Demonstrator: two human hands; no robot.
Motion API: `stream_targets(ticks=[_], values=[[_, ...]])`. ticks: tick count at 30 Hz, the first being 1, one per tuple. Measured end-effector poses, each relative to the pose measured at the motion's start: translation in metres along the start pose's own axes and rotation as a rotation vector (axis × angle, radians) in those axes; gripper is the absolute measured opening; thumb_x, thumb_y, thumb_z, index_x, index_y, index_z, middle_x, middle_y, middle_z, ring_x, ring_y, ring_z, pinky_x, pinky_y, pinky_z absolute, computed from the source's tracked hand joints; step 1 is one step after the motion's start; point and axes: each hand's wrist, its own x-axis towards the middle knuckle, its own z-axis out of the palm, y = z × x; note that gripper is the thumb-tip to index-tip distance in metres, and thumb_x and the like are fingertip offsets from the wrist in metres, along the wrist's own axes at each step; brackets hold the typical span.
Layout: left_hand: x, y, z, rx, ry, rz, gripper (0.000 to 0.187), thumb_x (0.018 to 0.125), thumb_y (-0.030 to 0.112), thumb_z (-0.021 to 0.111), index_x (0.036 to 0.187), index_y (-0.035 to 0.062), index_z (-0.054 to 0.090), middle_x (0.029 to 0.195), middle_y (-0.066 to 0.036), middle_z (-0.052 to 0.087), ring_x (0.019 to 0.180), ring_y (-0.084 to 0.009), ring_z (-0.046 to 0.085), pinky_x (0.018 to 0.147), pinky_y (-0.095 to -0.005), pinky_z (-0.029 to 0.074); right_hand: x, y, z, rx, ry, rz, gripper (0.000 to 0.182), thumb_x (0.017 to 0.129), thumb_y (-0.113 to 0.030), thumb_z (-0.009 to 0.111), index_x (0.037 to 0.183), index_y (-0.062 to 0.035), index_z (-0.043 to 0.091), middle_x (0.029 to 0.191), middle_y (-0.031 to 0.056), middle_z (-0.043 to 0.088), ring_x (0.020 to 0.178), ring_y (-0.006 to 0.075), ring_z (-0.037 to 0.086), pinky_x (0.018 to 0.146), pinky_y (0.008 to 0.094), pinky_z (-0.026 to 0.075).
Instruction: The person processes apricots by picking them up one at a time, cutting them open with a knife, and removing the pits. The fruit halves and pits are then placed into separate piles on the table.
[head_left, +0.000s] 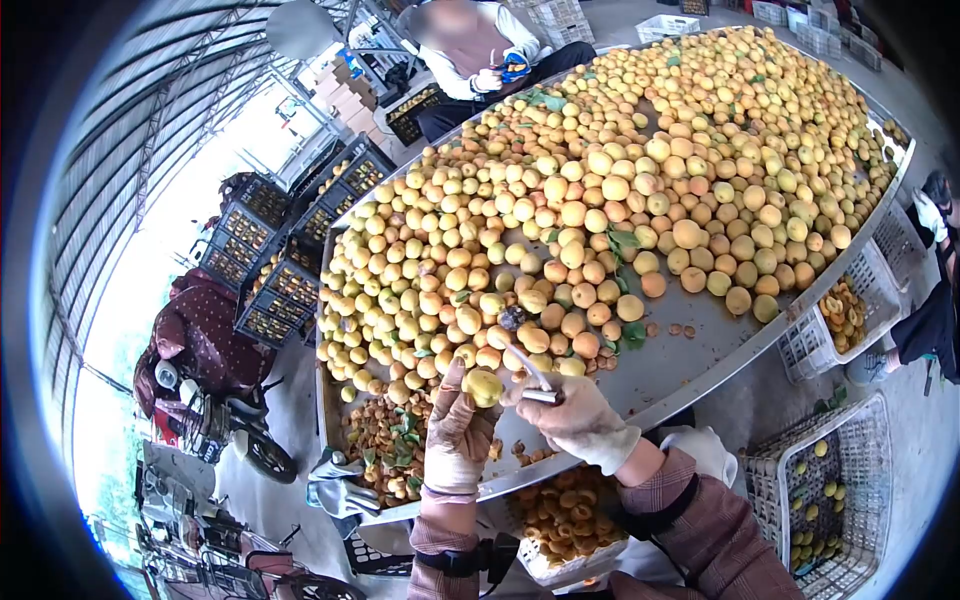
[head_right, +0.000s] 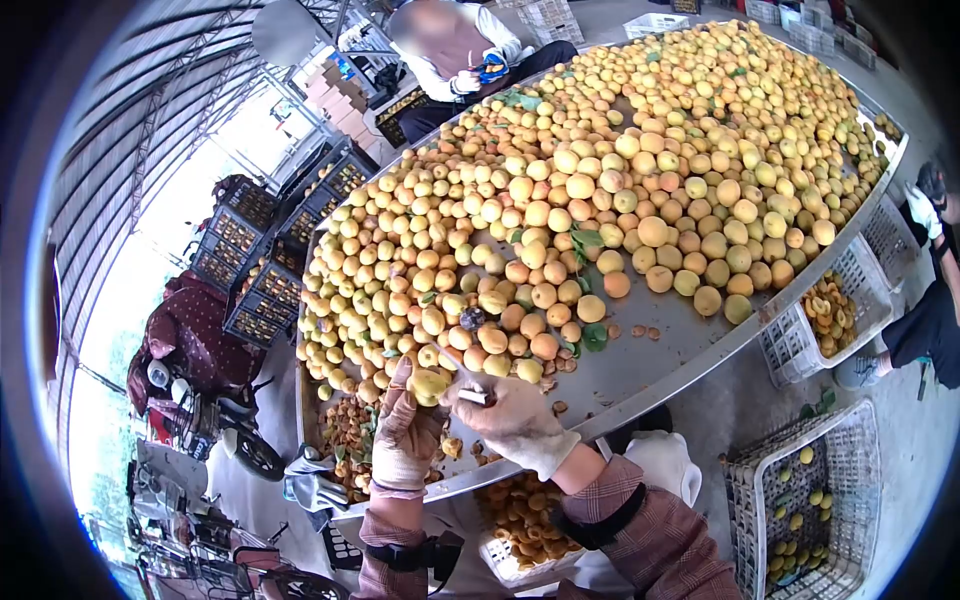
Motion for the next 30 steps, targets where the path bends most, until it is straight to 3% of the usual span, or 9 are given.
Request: stream_targets(ticks=[3,7,8,13,19,21,23,28,30], values=[[-0.004,0.006,-0.018,-0.047,-0.006,-0.048,0.048,0.088,0.008,0.063,0.131,-0.0052,0.045,0.123,-0.013,0.057,0.112,-0.0235,0.057,0.097,-0.0372,0.047,-0.007,0.013,0.018,-0.264,-0.051,-0.072,0.015,0.087,-0.01,0.06,0.098,-0.0054,0.07,0.076,-0.0008,0.061,0.065,0.0062,0.053,0.057,0.0237,0.043],[-0.013,0.008,-0.019,-0.079,0.001,-0.033,0.046,0.087,0.008,0.065,0.128,-0.0046,0.049,0.12,-0.014,0.059,0.107,-0.0236,0.059,0.093,-0.0364,0.049,-0.009,0.02,0.028,-0.633,0.024,-0.204,0.015,0.081,-0.014,0.063,0.095,-0.01,0.069,0.071,0.0108,0.065,0.061,0.0206,0.06,0.06,0.0308,0.048],[-0.014,0.007,-0.019,-0.079,0.002,-0.033,0.045,0.087,0.008,0.065,0.127,-0.0044,0.05,0.119,-0.014,0.06,0.106,-0.0236,0.06,0.092,-0.0362,0.049,-0.007,0.026,0.029,-0.622,0.058,-0.226,0.015,0.08,-0.016,0.064,0.093,-0.0114,0.069,0.07,0.0138,0.063,0.06,0.026,0.06,0.059,0.0328,0.049],[-0.019,0.007,-0.011,-0.068,0.036,0.011,0.044,0.085,0.006,0.067,0.125,-0.0042,0.052,0.114,-0.013,0.062,0.102,-0.0229,0.062,0.088,-0.0339,0.051,-0.007,0.026,0.034,-0.639,0.062,-0.167,0.016,0.079,-0.015,0.063,0.093,-0.0089,0.068,0.071,0.0142,0.063,0.06,0.0266,0.061,0.059,0.0332,0.048],[-0.031,0.011,0.012,0.686,0.071,0.112,0.051,0.082,-0.002,0.068,0.129,-0.0048,0.049,0.117,-0.012,0.062,0.104,-0.0183,0.06,0.091,-0.03,0.049,-0.005,0.014,0.036,-0.754,0.075,-0.071,0.018,0.078,-0.022,0.065,0.092,-0.0091,0.067,0.074,0.0164,0.064,0.068,0.0337,0.063,0.06,0.0385,0.05],[-0.028,0.006,0.016,0.669,0.095,0.124,0.054,0.08,-0.004,0.07,0.13,-0.0046,0.049,0.113,-0.01,0.062,0.1,-0.0154,0.06,0.089,-0.0281,0.049,-0.003,0.018,0.038,-0.771,0.095,-0.094,0.019,0.079,-0.026,0.065,0.091,-0.0112,0.067,0.075,0.0174,0.064,0.071,0.0374,0.062,0.061,0.0422,0.05],[-0.025,0.001,0.019,0.634,0.128,0.18,0.057,0.078,-0.003,0.072,0.129,-0.0045,0.049,0.109,-0.008,0.063,0.095,-0.0148,0.06,0.088,-0.0277,0.049,0.0,0.037,0.042,-0.682,0.215,-0.278,0.021,0.079,-0.026,0.066,0.092,-0.0109,0.066,0.074,0.0171,0.064,0.071,0.0377,0.062,0.061,0.042,0.051],[-0.019,0.011,0.032,0.841,0.128,0.146,0.051,0.073,0.003,0.079,0.119,-0.0034,0.057,0.104,-0.007,0.064,0.09,-0.0119,0.059,0.081,-0.0262,0.05,-0.002,0.033,0.042,-0.645,0.209,-0.284,0.02,0.081,-0.022,0.065,0.096,-0.0083,0.065,0.074,0.0132,0.067,0.067,0.0309,0.065,0.061,0.0379,0.051],[-0.019,0.019,0.031,0.805,0.1,0.053,0.051,0.073,0.003,0.078,0.119,-0.0033,0.058,0.103,-0.006,0.064,0.09,-0.0113,0.059,0.081,-0.0257,0.05,-0.001,0.041,0.04,0.327,-0.156,0.049,0.021,0.083,-0.02,0.067,0.096,-0.0042,0.066,0.071,0.0021,0.065,0.064,0.0143,0.06,0.059,0.0305,0.049]])
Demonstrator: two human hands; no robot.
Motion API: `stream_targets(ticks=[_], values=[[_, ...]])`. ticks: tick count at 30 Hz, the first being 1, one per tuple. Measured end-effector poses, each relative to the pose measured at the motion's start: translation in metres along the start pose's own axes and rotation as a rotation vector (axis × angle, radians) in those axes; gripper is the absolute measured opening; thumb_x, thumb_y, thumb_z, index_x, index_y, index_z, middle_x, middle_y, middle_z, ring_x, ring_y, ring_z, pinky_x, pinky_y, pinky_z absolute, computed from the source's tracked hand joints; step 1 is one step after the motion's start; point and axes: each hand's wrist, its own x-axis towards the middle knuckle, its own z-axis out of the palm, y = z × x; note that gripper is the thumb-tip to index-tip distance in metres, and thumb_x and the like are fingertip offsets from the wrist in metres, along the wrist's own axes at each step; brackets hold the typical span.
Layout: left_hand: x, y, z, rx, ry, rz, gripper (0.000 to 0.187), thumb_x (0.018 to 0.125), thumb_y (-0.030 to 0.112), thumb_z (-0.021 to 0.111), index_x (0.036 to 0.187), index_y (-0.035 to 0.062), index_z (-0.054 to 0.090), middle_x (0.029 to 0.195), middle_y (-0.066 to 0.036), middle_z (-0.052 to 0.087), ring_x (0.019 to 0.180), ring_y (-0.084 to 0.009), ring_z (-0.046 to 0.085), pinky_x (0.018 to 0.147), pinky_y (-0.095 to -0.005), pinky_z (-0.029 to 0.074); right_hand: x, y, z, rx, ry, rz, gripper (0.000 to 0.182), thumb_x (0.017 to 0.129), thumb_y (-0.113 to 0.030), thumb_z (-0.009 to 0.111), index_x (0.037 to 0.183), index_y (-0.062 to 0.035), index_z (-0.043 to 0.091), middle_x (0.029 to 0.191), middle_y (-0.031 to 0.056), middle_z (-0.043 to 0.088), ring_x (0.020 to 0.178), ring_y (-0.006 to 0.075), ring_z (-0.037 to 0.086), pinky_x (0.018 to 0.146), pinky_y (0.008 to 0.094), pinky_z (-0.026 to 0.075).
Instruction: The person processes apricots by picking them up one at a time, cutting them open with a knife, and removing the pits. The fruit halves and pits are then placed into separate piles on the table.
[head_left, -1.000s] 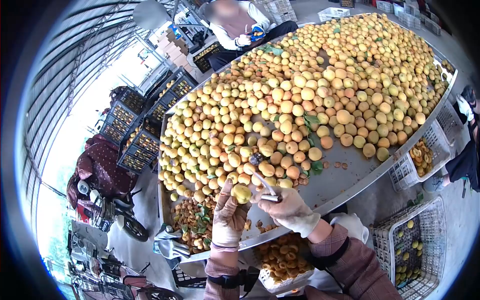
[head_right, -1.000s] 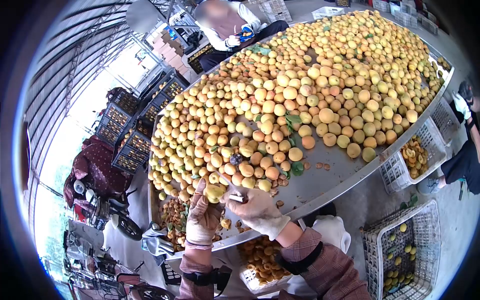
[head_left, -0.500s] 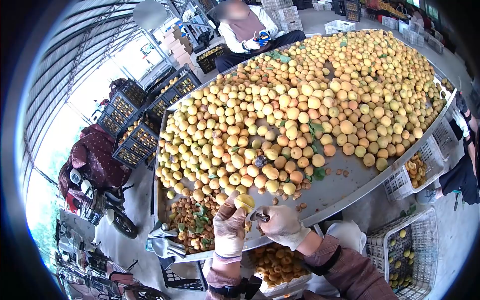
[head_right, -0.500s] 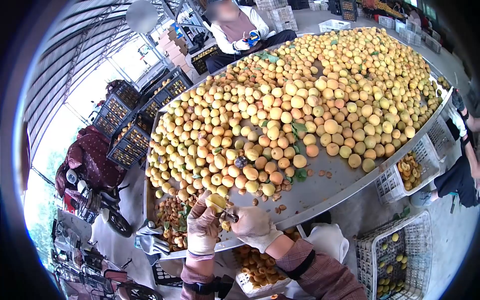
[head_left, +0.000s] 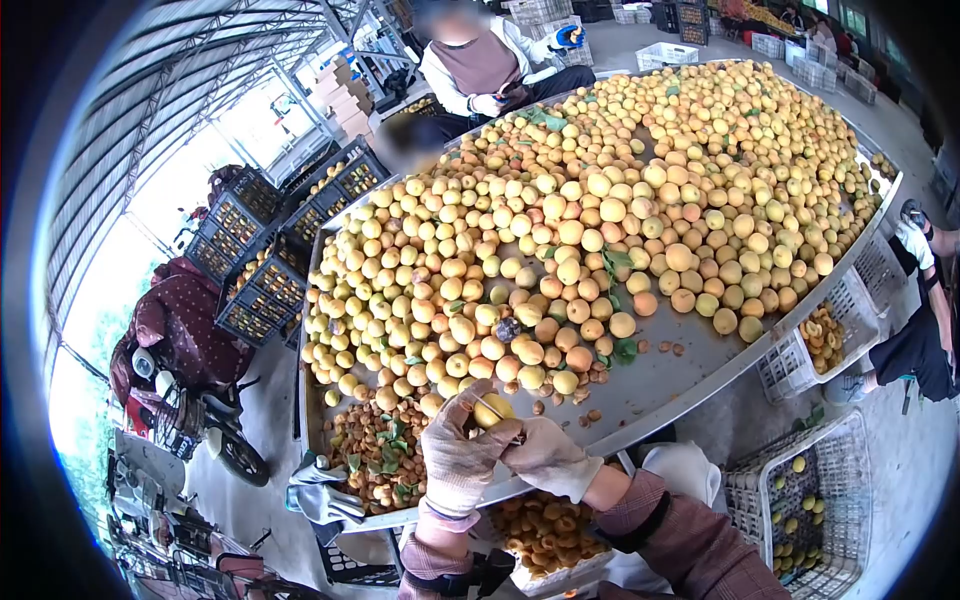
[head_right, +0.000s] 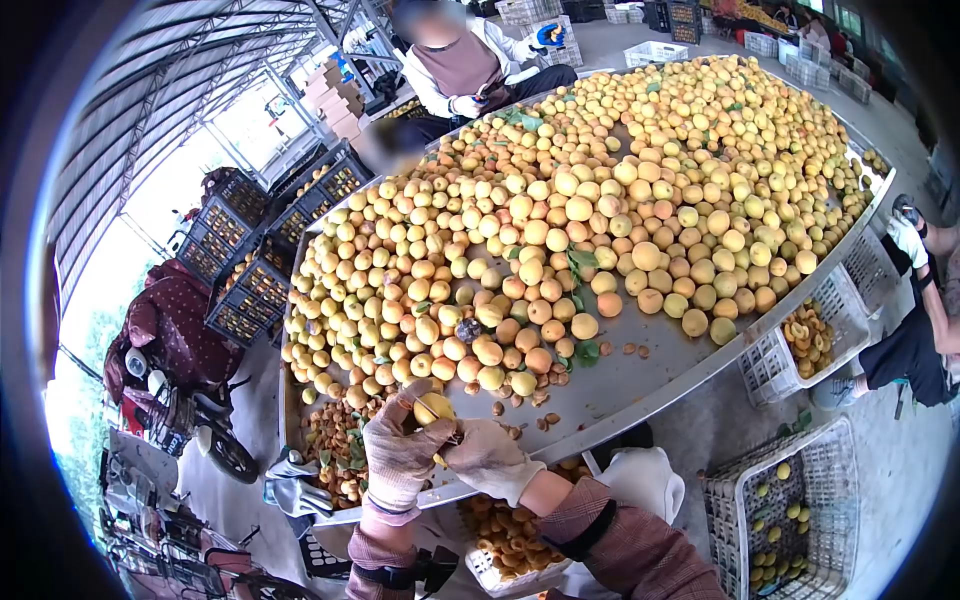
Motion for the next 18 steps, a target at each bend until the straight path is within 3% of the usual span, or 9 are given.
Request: stream_targets(ticks=[1,3,7,9,10,11,13,15,18], values=[[0.001,0.002,-0.004,-0.029,-0.06,-0.074,0.05,0.073,0.002,0.078,0.118,-0.0031,0.058,0.103,-0.006,0.064,0.09,-0.0107,0.059,0.08,-0.0252,0.05,-0.002,-0.013,0.001,0.001,0.001,-0.003,0.021,0.083,-0.02,0.067,0.096,-0.0042,0.066,0.071,0.0021,0.065,0.064,0.0143,0.06,0.059,0.0305,0.049],[0.003,0.004,-0.009,0.012,-0.087,-0.044,0.05,0.073,0.001,0.077,0.119,-0.0032,0.058,0.101,-0.006,0.065,0.089,-0.0102,0.059,0.08,-0.0245,0.05,-0.01,-0.045,0.001,-0.21,-0.114,0.308,0.021,0.084,-0.017,0.067,0.096,-0.0004,0.067,0.075,-0.0035,0.06,0.07,0.0058,0.052,0.061,0.0245,0.045],[0.006,0.011,-0.014,0.078,-0.198,0.02,0.051,0.072,-0.003,0.075,0.12,-0.0041,0.056,0.101,-0.008,0.065,0.089,-0.0142,0.063,0.078,-0.0272,0.053,-0.005,-0.046,-0.002,-0.195,-0.141,0.475,0.016,0.085,-0.012,0.065,0.096,-0.0006,0.068,0.081,-0.0006,0.063,0.076,0.0081,0.056,0.067,0.0234,0.045],[0.006,0.017,-0.012,0.011,-0.195,-0.032,0.052,0.072,-0.001,0.075,0.12,-0.0032,0.056,0.102,-0.008,0.065,0.088,-0.0135,0.062,0.078,-0.027,0.052,-0.009,-0.055,0.009,-0.269,-0.109,0.324,0.018,0.084,-0.008,0.065,0.099,0.0011,0.066,0.088,0.0037,0.066,0.082,0.0117,0.06,0.074,0.0245,0.047],[0.009,0.006,-0.015,0.005,-0.189,-0.015,0.051,0.072,0.001,0.076,0.12,-0.0031,0.056,0.101,-0.008,0.065,0.088,-0.0132,0.061,0.079,-0.0268,0.052,-0.001,-0.022,-0.001,-0.088,-0.133,0.196,0.022,0.083,-0.003,0.064,0.104,0.0036,0.064,0.098,0.0078,0.067,0.09,0.0142,0.061,0.081,0.0252,0.047],[0.011,-0.007,-0.016,0.009,-0.178,0.022,0.052,0.076,0.002,0.074,0.124,-0.0008,0.054,0.104,-0.008,0.065,0.09,-0.0141,0.062,0.08,-0.0273,0.051,0.001,-0.029,0.001,-0.144,-0.085,0.263,0.023,0.083,0.0,0.062,0.105,0.0057,0.062,0.1,0.0083,0.064,0.09,0.0118,0.058,0.081,0.0238,0.045],[0.013,-0.026,-0.012,-0.329,-0.159,0.014,0.053,0.079,0.004,0.072,0.128,0.0018,0.051,0.107,-0.008,0.063,0.092,-0.0154,0.062,0.081,-0.0284,0.052,0.003,-0.01,-0.008,0.195,-0.082,0.243,0.022,0.082,-0.002,0.061,0.103,0.0045,0.062,0.09,0.0046,0.064,0.079,0.01,0.057,0.071,0.0235,0.045],[0.011,-0.027,-0.014,-0.337,-0.178,0.001,0.055,0.082,0.002,0.071,0.131,0.002,0.046,0.118,-0.01,0.06,0.1,-0.0169,0.059,0.083,-0.0303,0.052,0.007,-0.015,-0.013,-0.429,-0.035,0.187,0.026,0.082,-0.008,0.062,0.105,0.0033,0.061,0.077,0.0006,0.061,0.068,0.0074,0.052,0.061,0.0241,0.044],[0.009,-0.029,-0.006,-0.333,-0.043,0.069,0.058,0.079,0.005,0.075,0.129,-0.0032,0.047,0.112,-0.012,0.063,0.096,-0.016,0.061,0.083,-0.0292,0.052,0.006,-0.02,-0.005,-0.727,0.093,-0.01,0.033,0.08,-0.02,0.061,0.107,-0.0021,0.063,0.066,0.0092,0.062,0.06,0.0178,0.059,0.057,0.0305,0.045]])
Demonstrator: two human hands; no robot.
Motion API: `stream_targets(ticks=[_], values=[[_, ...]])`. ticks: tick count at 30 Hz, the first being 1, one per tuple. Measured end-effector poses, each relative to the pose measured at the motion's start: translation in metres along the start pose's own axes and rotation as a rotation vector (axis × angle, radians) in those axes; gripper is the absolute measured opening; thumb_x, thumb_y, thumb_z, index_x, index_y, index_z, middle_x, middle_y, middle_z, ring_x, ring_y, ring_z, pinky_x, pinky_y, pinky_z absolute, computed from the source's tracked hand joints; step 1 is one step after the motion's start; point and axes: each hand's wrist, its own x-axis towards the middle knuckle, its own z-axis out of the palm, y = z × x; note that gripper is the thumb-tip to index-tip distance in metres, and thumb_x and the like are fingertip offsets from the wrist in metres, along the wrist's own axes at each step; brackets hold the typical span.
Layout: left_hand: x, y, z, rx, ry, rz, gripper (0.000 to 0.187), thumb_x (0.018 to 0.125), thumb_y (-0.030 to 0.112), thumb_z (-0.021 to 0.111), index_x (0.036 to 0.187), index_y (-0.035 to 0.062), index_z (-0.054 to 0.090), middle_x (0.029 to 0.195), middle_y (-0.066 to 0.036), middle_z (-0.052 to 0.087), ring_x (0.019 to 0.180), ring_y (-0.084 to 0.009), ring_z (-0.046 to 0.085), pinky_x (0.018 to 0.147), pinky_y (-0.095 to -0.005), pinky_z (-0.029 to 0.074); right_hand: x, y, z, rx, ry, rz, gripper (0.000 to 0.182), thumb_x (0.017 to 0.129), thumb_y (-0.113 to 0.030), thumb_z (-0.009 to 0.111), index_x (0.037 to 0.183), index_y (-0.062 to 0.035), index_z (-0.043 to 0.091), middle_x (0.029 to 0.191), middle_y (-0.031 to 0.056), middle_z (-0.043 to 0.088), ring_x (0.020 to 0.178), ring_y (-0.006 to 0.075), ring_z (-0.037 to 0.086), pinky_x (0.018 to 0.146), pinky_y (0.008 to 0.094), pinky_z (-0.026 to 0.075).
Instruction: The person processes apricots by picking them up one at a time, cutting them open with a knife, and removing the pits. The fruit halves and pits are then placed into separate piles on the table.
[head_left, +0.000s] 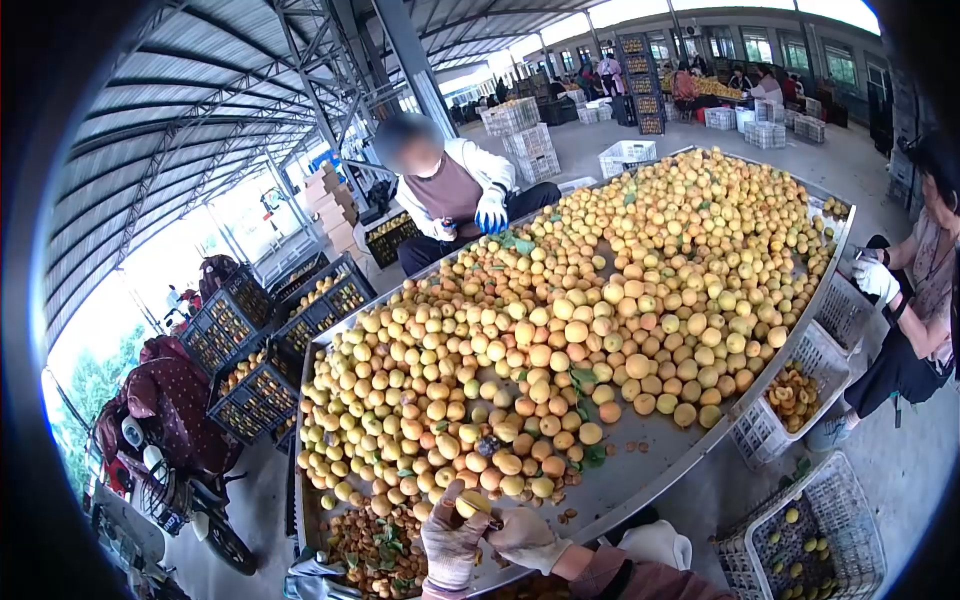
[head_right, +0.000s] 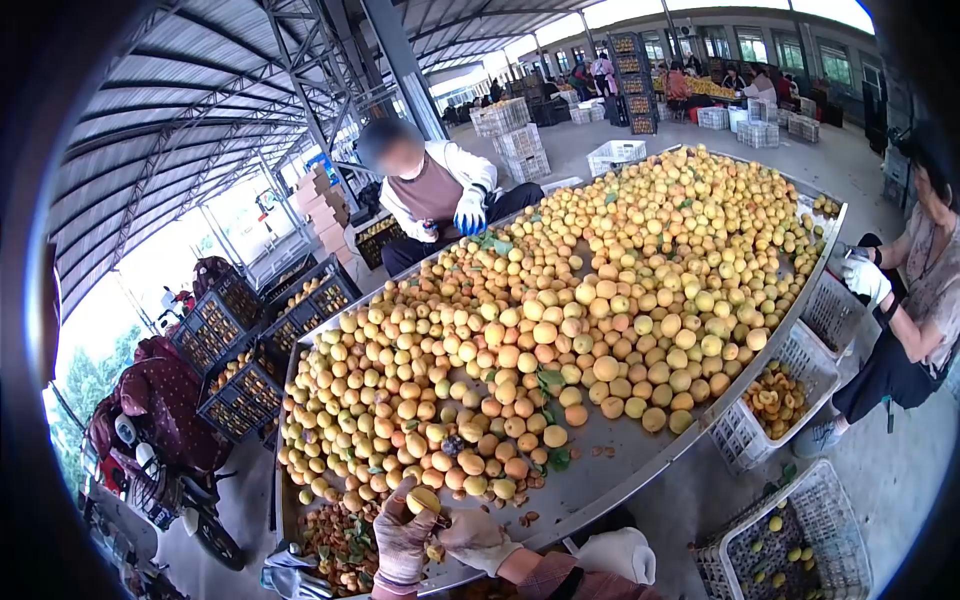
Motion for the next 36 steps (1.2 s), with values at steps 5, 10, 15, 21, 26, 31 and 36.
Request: stream_targets(ticks=[5,10,15,21,26,31,36], values=[[0.004,-0.007,0.016,0.177,0.212,0.172,0.058,0.072,0.002,0.079,0.123,-0.0061,0.052,0.103,-0.008,0.064,0.091,-0.0154,0.062,0.083,-0.0291,0.051,0.02,0.029,0.017,-0.455,0.407,-0.295,0.031,0.079,-0.031,0.06,0.097,-0.0066,0.066,0.067,0.0173,0.062,0.066,0.0321,0.063,0.06,0.0386,0.048],[0.002,0.02,0.026,0.875,0.258,0.365,0.055,0.073,0.008,0.078,0.122,0.0019,0.056,0.102,-0.01,0.066,0.088,-0.0199,0.064,0.075,-0.0301,0.054,0.013,0.008,0.005,-0.439,0.101,-0.225,0.026,0.083,-0.028,0.056,0.092,-0.005,0.064,0.082,0.0178,0.064,0.077,0.032,0.064,0.062,0.0385,0.049],[-0.003,0.025,0.018,0.621,-0.033,0.201,0.047,0.083,0.022,0.073,0.121,0.0025,0.052,0.106,-0.006,0.061,0.083,-0.013,0.058,0.065,-0.0274,0.05,0.03,0.085,0.009,-0.184,-0.146,-0.214,0.023,0.086,-0.021,0.056,0.097,-0.0024,0.063,0.078,0.0119,0.065,0.069,0.0224,0.062,0.063,0.0324,0.048],[0.005,0.027,-0.005,0.249,-0.116,-0.143,0.043,0.078,-0.002,0.071,0.118,-0.0034,0.057,0.1,-0.009,0.068,0.091,-0.017,0.065,0.081,-0.03,0.054,0.01,0.011,-0.012,0.418,-0.414,0.007,0.027,0.084,-0.02,0.064,0.106,-0.0043,0.063,0.076,-0.0016,0.061,0.069,0.0074,0.052,0.059,0.0239,0.043],[0.018,0.008,-0.049,-0.049,0.037,-0.012,0.047,0.079,0.009,0.075,0.121,-0.0008,0.055,0.109,-0.011,0.064,0.098,-0.0167,0.062,0.085,-0.0281,0.051,0.014,0.013,-0.023,0.603,-0.191,0.156,0.037,0.083,-0.02,0.069,0.113,-0.0008,0.06,0.077,-0.0024,0.058,0.062,0.0041,0.048,0.052,0.0199,0.038],[0.0,0.029,-0.003,0.752,-0.158,0.202,0.051,0.067,0.0,0.077,0.116,0.0027,0.063,0.11,-0.006,0.057,0.097,-0.0156,0.058,0.084,-0.0286,0.048,0.013,-0.018,-0.015,0.282,0.019,0.086,0.037,0.084,-0.027,0.072,0.108,-0.0016,0.062,0.091,0.003,0.065,0.073,0.0087,0.058,0.066,0.0218,0.047],[-0.007,0.008,-0.02,0.169,-0.013,-0.189,0.039,0.083,0.009,0.063,0.119,-0.006,0.057,0.086,-0.005,0.063,0.087,-0.0107,0.059,0.077,-0.0237,0.047,0.008,-0.015,-0.019,0.603,-0.033,0.208,0.03,0.088,-0.017,0.062,0.112,0.0003,0.062,0.073,0.0018,0.059,0.052,0.006,0.05,0.044,0.0213,0.038]])
